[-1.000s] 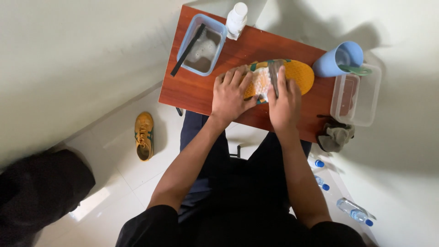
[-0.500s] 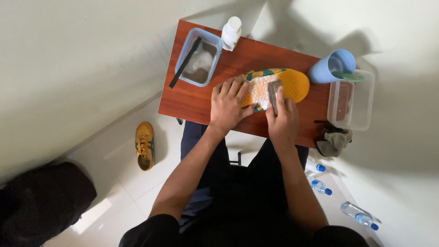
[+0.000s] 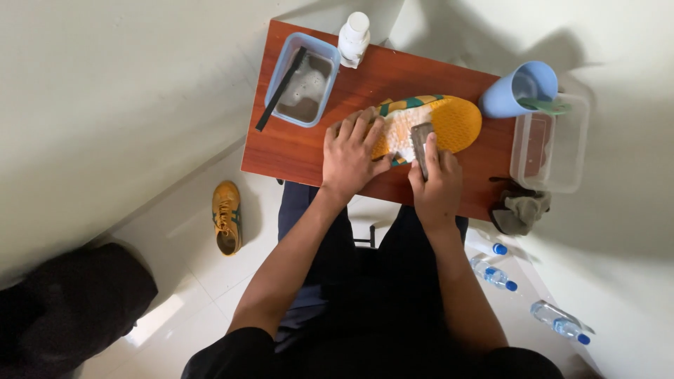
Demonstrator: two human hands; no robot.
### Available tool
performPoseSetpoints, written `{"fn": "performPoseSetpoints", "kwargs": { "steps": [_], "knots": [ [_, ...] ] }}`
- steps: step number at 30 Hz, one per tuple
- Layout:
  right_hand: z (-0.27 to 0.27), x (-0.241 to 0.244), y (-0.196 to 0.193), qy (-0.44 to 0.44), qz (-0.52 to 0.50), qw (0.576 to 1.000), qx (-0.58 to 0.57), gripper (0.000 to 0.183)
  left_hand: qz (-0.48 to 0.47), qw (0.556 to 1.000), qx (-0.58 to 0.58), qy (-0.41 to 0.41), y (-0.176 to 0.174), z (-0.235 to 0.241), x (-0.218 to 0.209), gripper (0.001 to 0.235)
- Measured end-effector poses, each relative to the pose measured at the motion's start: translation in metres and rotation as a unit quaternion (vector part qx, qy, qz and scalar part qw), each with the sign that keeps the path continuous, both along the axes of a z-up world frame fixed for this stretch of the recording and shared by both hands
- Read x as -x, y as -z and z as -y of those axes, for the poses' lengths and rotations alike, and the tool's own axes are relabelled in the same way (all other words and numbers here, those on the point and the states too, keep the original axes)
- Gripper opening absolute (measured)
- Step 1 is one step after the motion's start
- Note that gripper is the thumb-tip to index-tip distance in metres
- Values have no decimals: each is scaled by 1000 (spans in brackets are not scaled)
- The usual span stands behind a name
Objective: The person scrubs the sole of a yellow shoe with a brush and then wipes it with a cloth. The shoe is placed on a wooden table during the cleaning process.
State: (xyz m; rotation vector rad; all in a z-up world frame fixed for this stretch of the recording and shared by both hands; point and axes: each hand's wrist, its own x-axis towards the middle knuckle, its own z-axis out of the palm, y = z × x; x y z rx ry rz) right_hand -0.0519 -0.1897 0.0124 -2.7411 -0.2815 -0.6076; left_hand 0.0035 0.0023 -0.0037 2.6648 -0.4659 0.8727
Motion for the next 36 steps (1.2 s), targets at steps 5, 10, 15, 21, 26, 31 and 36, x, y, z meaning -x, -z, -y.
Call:
{"fn": "performPoseSetpoints", "kwargs": {
  "steps": [5,10,15,21,26,31,36],
  "knots": [
    [-10,-28,-11,-15,21,1000,-18,58,8,1000,-2,0,-1,-1,-3,65],
    [-10,-39,-14,-39,64,997,3,60,19,1000,-5,-6,-2,1,-4,62],
    [-1,-2,0,-2,2,1000,4,59,11,1000,1,-3,-3,1,-4,66],
    [-16,-13,-26,4,-8,1000,-27,57,8,1000,28,3,-8,-1,0,62],
    [-32,-35,-13,4,64,998,1,60,12,999,33,9,-9,-3,0,63],
    [-33,-33,5,-46,58,997,-11,59,19,999,26,14,-7,-1,-1,54],
    [-19,-38,-4,17,64,998,-17,59,25,1000,17,5,-7,0,1,59]
  ]
}}
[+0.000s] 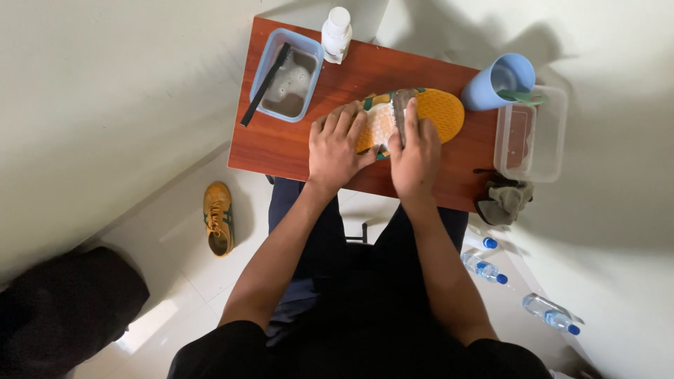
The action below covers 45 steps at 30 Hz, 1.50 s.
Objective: The person scrubs the sole of a yellow shoe with a brush and then wipes it with a cloth. The shoe is placed on a wooden table during the cleaning process.
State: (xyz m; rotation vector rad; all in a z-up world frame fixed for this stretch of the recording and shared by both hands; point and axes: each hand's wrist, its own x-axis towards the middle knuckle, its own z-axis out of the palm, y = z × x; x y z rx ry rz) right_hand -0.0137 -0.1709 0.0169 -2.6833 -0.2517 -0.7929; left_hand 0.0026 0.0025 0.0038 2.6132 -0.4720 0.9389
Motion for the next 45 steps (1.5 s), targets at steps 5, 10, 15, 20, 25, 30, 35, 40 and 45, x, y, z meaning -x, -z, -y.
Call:
{"fn": "performPoseSetpoints", "kwargs": {
  "steps": [5,10,15,20,25,30,35,40,45],
  "knots": [
    [-30,17,2,-17,-15,1000,2,57,17,1000,-6,-4,-3,1,0,53],
    [-2,12,7,4,-77,997,5,55,20,1000,-7,0,1,1,3,61],
    [-7,15,6,36,-90,995,-21,61,6,1000,-13,-5,6,2,2,63],
    [-16,16,17,-25,6,999,39,61,11,1000,-25,9,-7,0,3,57],
    [1,8,9,-9,14,999,41,64,6,1000,-13,6,1,-1,3,62],
    [-27,24,20,-27,15,999,27,57,0,1000,-23,8,-4,-2,3,56],
    [-3,14,14,-38,13,999,16,61,-7,1000,-9,24,1,-4,3,61],
    [-7,16,13,-4,22,1000,2,60,-7,1000,2,20,0,-4,2,62],
    [-21,23,26,-61,19,998,22,56,-7,998,-1,55,2,-11,1,64]
  ]
}}
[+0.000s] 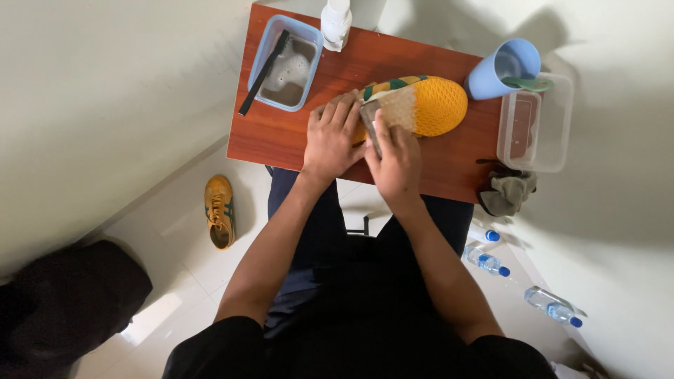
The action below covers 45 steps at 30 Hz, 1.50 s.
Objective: The person scrubs the sole of a yellow shoe with a brush and then wipes it with a cloth. The shoe is placed on a wooden table during the cleaning process.
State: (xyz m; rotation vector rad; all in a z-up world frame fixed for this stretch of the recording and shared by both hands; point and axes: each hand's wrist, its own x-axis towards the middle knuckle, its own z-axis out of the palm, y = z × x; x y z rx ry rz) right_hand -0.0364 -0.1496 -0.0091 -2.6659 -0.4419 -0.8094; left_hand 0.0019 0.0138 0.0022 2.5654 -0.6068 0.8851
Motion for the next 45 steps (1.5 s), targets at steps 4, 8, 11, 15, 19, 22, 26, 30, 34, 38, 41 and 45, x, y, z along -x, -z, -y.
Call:
{"fn": "performPoseSetpoints", "kwargs": {
  "steps": [4,8,11,15,19,22,26,30,34,38,41,45],
  "knots": [
    [18,-7,-12,20,-35,998,-38,61,-1,1000,15,-6,4,2,2,63],
    [6,-4,-10,37,-8,999,-36,59,7,1000,15,-10,0,2,0,66],
    [1,-1,-10,27,-7,999,-17,60,10,1000,12,-9,1,3,0,68],
    [18,-12,-20,35,-15,999,-26,57,2,999,32,-2,7,2,-1,68],
    [3,-8,-17,55,-8,998,-20,61,0,999,34,-7,2,1,-1,70],
    [1,-3,-9,13,-28,999,-31,60,12,1000,8,-3,-5,1,1,67],
    [21,-10,-16,25,-13,999,-26,59,3,1000,12,-7,-1,2,1,69],
    [16,-3,-19,53,-11,998,-17,63,-8,1000,-1,-13,4,3,1,67],
    [11,-3,-13,3,-30,999,-17,62,-1,1000,-10,-8,-4,2,2,64],
    [32,-14,-17,-3,-24,999,-43,59,-7,1000,0,-13,3,2,3,64],
    [24,-11,-20,33,-9,999,-26,63,-3,1000,1,-14,5,4,2,65],
    [5,-4,-6,1,-4,1000,6,61,8,1000,-3,-22,-5,5,3,62]
  ]
}}
